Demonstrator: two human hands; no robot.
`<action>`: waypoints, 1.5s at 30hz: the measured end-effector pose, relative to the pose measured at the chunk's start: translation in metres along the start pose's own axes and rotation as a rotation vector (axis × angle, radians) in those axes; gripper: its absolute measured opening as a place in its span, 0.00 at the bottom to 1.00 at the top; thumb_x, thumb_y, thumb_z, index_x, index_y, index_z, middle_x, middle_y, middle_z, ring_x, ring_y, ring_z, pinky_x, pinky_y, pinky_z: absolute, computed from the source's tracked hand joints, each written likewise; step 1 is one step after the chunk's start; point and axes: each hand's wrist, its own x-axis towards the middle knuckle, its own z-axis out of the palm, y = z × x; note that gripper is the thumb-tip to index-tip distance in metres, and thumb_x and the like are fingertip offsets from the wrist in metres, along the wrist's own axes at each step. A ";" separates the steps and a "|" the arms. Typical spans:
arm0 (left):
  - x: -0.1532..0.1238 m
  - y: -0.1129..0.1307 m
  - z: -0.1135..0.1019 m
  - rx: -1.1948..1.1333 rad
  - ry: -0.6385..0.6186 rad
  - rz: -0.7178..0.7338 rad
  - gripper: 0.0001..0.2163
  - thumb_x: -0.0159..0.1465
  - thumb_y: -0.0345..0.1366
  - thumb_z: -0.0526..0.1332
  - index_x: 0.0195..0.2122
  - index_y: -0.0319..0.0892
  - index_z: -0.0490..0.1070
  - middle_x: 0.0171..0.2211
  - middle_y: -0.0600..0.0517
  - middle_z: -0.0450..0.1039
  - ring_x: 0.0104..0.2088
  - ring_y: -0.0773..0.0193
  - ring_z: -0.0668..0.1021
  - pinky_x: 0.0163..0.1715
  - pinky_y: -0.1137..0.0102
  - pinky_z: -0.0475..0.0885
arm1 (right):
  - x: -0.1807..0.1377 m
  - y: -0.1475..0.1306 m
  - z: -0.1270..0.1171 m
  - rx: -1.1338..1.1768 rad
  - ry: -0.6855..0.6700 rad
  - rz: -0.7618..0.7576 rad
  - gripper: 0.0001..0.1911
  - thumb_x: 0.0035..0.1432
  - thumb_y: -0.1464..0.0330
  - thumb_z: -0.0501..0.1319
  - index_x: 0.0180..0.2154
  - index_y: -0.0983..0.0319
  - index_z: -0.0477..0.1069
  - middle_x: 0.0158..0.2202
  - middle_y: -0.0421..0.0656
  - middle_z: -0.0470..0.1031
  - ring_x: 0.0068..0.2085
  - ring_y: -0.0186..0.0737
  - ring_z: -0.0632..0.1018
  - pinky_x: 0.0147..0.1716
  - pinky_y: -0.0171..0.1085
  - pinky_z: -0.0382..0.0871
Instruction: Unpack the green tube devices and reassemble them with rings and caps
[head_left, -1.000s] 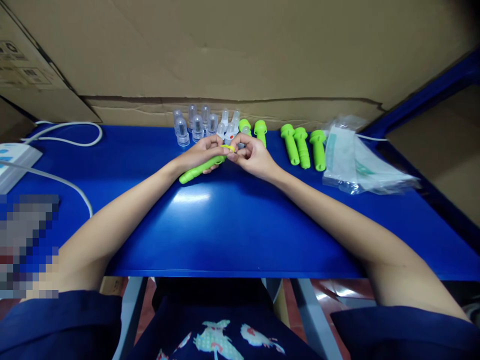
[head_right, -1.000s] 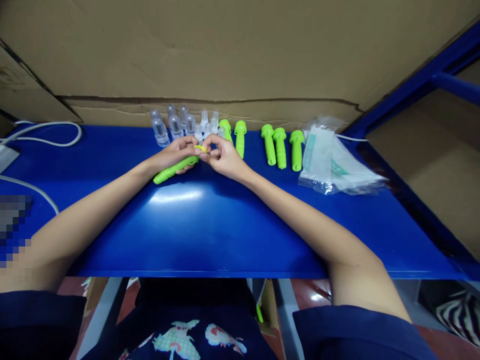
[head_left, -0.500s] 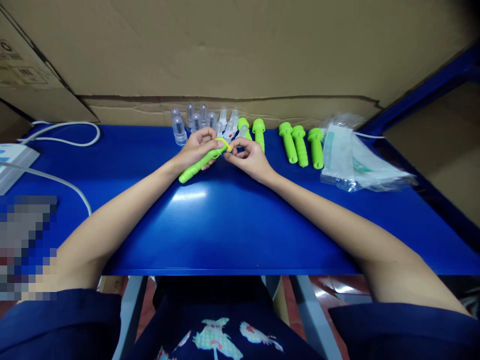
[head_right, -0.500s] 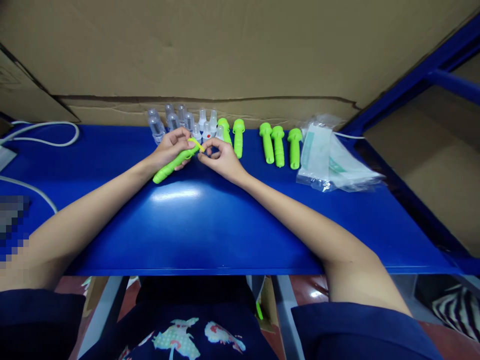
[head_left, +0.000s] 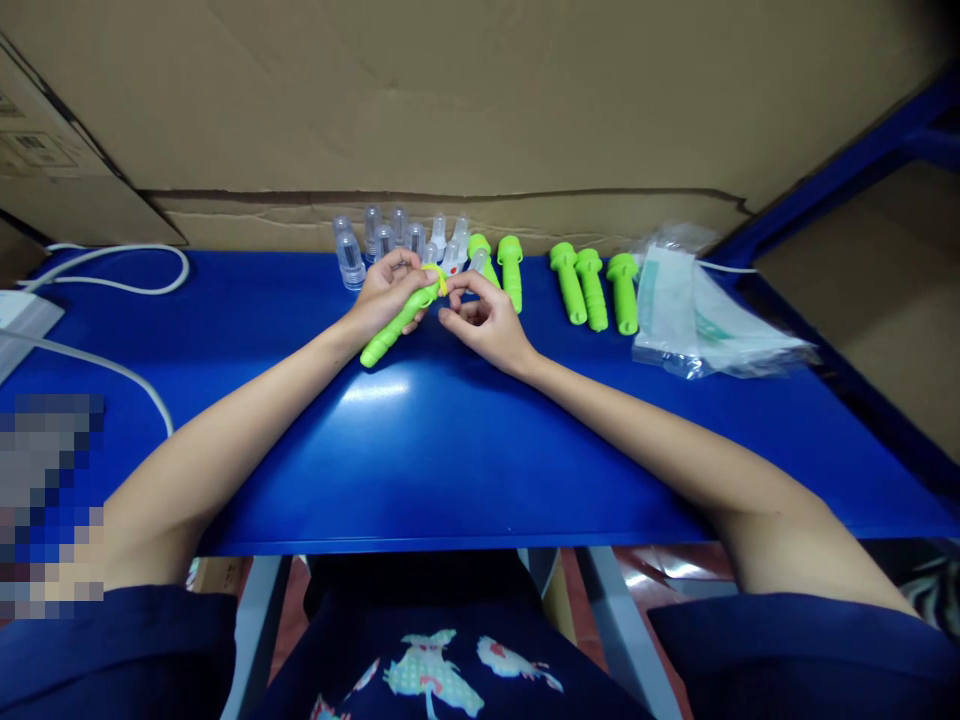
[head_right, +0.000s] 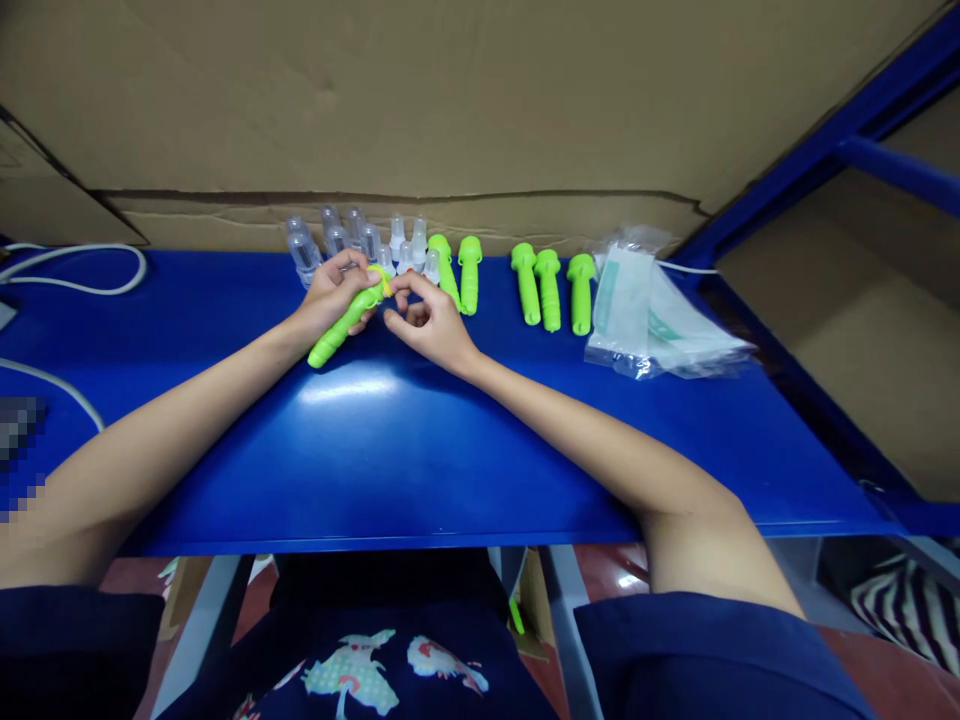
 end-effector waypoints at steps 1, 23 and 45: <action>-0.001 0.000 0.001 0.005 0.003 -0.001 0.25 0.58 0.49 0.74 0.38 0.47 0.57 0.21 0.64 0.70 0.13 0.73 0.70 0.12 0.78 0.57 | -0.001 -0.001 0.000 -0.008 -0.001 -0.011 0.22 0.54 0.55 0.73 0.41 0.58 0.69 0.32 0.36 0.64 0.20 0.25 0.62 0.20 0.33 0.52; -0.005 -0.004 0.003 0.065 -0.008 0.073 0.26 0.60 0.50 0.75 0.39 0.46 0.57 0.30 0.58 0.67 0.21 0.71 0.74 0.22 0.76 0.64 | 0.008 0.014 -0.005 0.217 0.135 0.264 0.38 0.40 0.37 0.75 0.31 0.60 0.63 0.25 0.36 0.73 0.17 0.26 0.70 0.12 0.28 0.60; 0.007 -0.006 0.010 0.178 0.191 0.294 0.20 0.63 0.51 0.73 0.33 0.43 0.66 0.30 0.55 0.70 0.37 0.64 0.79 0.40 0.70 0.75 | 0.000 0.027 0.005 0.114 -0.066 0.033 0.41 0.61 0.53 0.70 0.64 0.52 0.47 0.45 0.42 0.78 0.32 0.36 0.80 0.34 0.41 0.80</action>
